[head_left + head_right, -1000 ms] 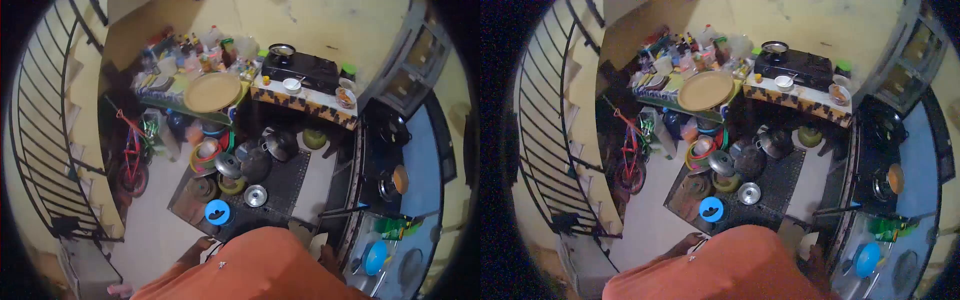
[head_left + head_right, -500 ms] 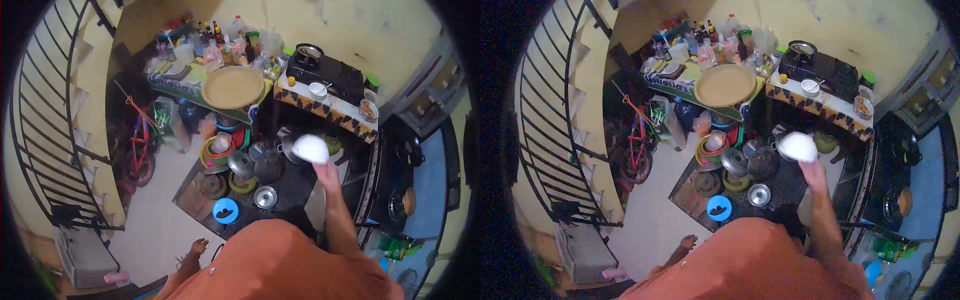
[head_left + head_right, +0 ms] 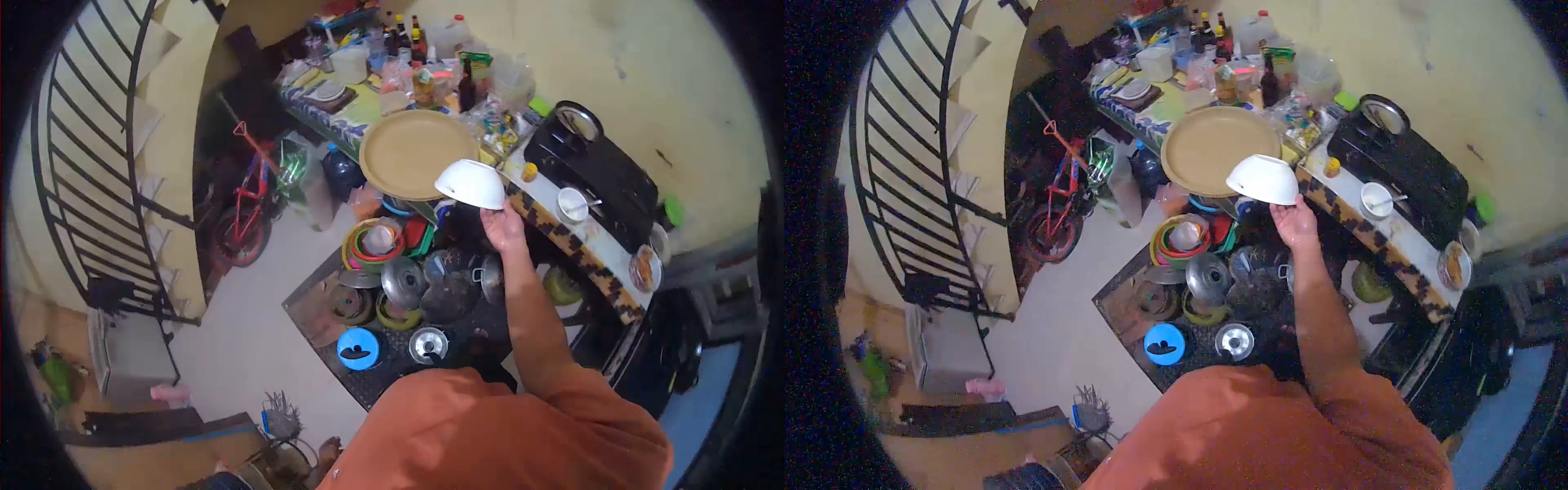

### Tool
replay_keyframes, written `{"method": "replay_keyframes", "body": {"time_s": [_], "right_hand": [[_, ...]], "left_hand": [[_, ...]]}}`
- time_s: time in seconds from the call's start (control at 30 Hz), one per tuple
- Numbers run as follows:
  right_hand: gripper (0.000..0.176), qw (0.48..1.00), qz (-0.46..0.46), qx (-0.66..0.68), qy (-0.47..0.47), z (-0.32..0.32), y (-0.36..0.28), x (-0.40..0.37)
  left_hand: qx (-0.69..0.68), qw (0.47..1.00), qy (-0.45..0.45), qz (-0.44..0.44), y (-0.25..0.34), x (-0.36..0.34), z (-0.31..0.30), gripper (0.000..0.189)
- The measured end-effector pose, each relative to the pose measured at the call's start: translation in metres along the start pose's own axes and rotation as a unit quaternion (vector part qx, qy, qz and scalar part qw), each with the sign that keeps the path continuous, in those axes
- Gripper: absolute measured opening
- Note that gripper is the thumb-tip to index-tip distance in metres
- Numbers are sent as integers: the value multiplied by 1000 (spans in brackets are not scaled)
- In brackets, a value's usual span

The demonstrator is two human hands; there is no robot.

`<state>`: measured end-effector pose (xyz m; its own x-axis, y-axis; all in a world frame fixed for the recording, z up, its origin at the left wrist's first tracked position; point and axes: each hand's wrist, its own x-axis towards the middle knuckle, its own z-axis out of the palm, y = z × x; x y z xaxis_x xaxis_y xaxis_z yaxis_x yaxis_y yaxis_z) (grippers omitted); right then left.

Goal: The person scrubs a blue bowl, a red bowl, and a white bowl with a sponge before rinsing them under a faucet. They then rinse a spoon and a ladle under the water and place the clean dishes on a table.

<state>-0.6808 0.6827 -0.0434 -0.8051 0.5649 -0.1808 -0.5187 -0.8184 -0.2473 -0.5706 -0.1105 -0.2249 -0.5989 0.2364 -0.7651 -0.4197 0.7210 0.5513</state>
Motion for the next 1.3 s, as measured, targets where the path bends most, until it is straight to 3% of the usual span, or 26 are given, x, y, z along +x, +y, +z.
{"method": "replay_keyframes", "body": {"time_s": [0.1,0.3,0.43,0.5,0.53,0.6,0.63,0.7,0.77,0.8,0.83,0.9,0.93,1.0,1.07,1.2,1.3], "right_hand": [[32,997,22,-42,62,-6,-1,41],[38,991,100,-22,81,-20,34,105],[29,955,117,-169,213,-2,59,121],[25,940,171,-240,173,-33,67,131],[23,888,79,-453,15,-92,84,155],[20,815,181,-537,117,-55,65,118],[24,703,111,-694,106,-47,53,88],[27,576,-77,-814,18,-101,51,40],[41,606,151,-781,-9,-141,15,-42],[43,569,63,-820,-22,-185,9,-88],[48,570,177,-800,59,-228,-7,-141],[58,453,224,-863,19,-307,-42,-283],[57,434,285,-855,18,-327,-43,-344],[54,471,402,-783,64,-334,-24,-437],[51,534,446,-707,128,-319,11,-490],[46,614,401,-642,224,-305,44,-488],[42,646,316,-636,279,-308,25,-444]], "left_hand": [[-85,991,46,-91,48,-27,58,24],[-90,989,44,-109,146,-2,90,24],[-58,994,33,-92,203,30,80,24],[-43,995,29,-80,229,41,77,24],[-36,996,24,-73,245,46,75,24],[-15,998,9,-55,267,63,72,25],[-1,999,-5,-46,271,74,73,25],[27,999,-32,-24,302,95,78,25],[54,997,-61,-4,332,114,88,25],[66,995,-75,7,342,124,94,25],[80,992,-91,19,351,133,99,25],[103,987,-119,42,381,146,117,25],[116,983,-133,54,393,152,126,25],[139,974,-164,74,416,162,146,25],[160,965,-187,86,432,168,164,25],[194,950,-218,110,473,177,195,25],[210,947,-215,116,495,177,199,25]]}}
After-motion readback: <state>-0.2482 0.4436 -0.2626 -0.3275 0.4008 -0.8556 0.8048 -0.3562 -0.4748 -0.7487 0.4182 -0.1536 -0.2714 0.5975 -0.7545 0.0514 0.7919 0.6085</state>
